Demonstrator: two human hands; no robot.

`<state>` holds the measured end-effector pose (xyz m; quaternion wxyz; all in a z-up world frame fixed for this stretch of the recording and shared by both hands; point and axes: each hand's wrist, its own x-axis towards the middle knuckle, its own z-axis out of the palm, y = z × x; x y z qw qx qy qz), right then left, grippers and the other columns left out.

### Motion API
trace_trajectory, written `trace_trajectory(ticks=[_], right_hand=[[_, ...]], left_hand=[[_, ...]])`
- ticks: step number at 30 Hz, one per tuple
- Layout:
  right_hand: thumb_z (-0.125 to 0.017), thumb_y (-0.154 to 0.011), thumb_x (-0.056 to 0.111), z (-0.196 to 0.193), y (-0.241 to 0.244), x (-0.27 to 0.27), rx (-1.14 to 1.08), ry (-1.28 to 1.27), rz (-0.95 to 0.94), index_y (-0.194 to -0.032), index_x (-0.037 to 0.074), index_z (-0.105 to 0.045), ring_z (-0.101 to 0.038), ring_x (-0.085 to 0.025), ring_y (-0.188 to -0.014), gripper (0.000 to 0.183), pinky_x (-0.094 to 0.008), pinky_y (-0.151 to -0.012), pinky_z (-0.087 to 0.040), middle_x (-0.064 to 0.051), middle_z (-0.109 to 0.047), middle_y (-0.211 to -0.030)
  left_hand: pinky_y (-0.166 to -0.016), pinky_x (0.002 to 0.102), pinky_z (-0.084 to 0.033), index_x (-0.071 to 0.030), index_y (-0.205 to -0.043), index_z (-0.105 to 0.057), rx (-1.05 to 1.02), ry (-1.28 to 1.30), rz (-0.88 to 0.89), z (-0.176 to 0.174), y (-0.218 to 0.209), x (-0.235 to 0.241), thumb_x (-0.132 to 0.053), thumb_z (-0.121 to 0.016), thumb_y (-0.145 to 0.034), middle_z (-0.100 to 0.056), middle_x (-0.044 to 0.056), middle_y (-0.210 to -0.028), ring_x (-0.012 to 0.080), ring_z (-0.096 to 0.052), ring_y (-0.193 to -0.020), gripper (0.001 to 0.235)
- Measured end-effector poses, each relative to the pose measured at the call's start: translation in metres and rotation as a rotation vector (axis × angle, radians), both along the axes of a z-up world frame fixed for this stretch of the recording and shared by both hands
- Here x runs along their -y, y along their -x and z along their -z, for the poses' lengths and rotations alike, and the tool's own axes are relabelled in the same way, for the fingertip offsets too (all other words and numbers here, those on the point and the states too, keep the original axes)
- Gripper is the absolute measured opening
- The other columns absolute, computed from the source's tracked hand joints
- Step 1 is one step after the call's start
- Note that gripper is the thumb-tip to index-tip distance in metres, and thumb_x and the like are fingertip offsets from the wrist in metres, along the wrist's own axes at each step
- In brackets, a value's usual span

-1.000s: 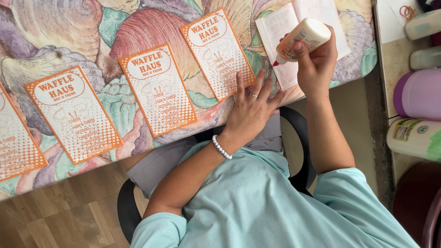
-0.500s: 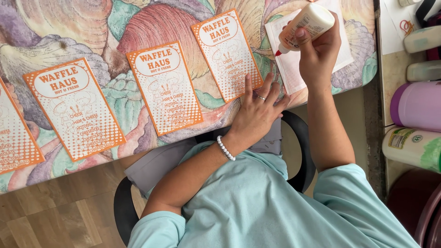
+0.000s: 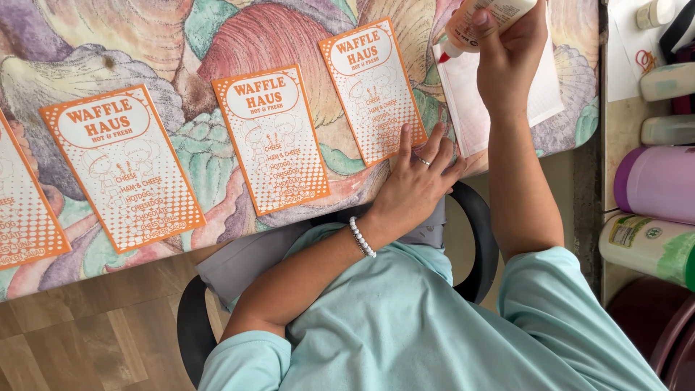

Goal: Applying glue to the edges of paper bags and folding them to assemble the bottom seal.

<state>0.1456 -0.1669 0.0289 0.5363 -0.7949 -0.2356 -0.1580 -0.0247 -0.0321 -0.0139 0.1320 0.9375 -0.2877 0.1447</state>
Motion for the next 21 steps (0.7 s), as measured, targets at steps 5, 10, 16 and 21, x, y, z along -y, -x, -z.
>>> trace_trajectory(ticks=[5,10,16,21], right_hand=[[-0.072,-0.111,0.02,0.004,-0.008,-0.001,0.024,0.021,0.066,-0.115,0.002,-0.053,-0.051,-0.02,-0.093,0.027,-0.035,-0.082,-0.043,-0.01,-0.059,-0.103],[-0.069,-0.114,0.01,0.007,-0.017,-0.001,0.023,0.019,0.036,-0.115,0.002,-0.054,-0.05,-0.019,-0.087,0.017,-0.036,-0.078,-0.043,-0.009,-0.058,-0.1],[-0.067,-0.11,-0.002,-0.004,-0.017,0.019,-0.122,-0.362,-0.004,-0.115,0.004,-0.061,-0.058,-0.021,-0.095,0.01,-0.039,-0.083,-0.048,-0.01,-0.064,-0.106],[-0.062,-0.103,0.047,-0.067,0.029,0.058,-0.277,-0.598,0.033,-0.095,0.015,-0.067,-0.059,-0.02,-0.075,0.034,-0.037,-0.078,-0.055,-0.001,-0.059,-0.084]], left_hand=[[-0.118,0.071,-0.026,-0.029,-0.14,-0.055,0.021,-0.021,-0.001,0.0,0.0,0.0,-0.027,-0.051,-0.099,-0.056,0.01,-0.139,0.0337,-0.035,-0.147,0.041],[-0.119,0.069,-0.025,-0.03,-0.143,-0.055,-0.009,-0.016,0.008,0.001,0.0,0.0,-0.024,-0.052,-0.097,-0.055,0.01,-0.137,0.0333,-0.035,-0.148,0.046],[-0.119,0.072,-0.024,-0.026,-0.137,-0.059,-0.031,0.04,0.02,0.0,-0.001,-0.001,-0.04,-0.062,-0.092,-0.055,0.009,-0.135,0.0348,-0.036,-0.147,0.047],[-0.119,0.075,-0.025,-0.019,-0.13,-0.066,-0.142,0.333,0.03,-0.023,-0.011,0.0,-0.051,-0.072,-0.09,-0.058,0.011,-0.124,0.0364,-0.046,-0.138,0.051]])
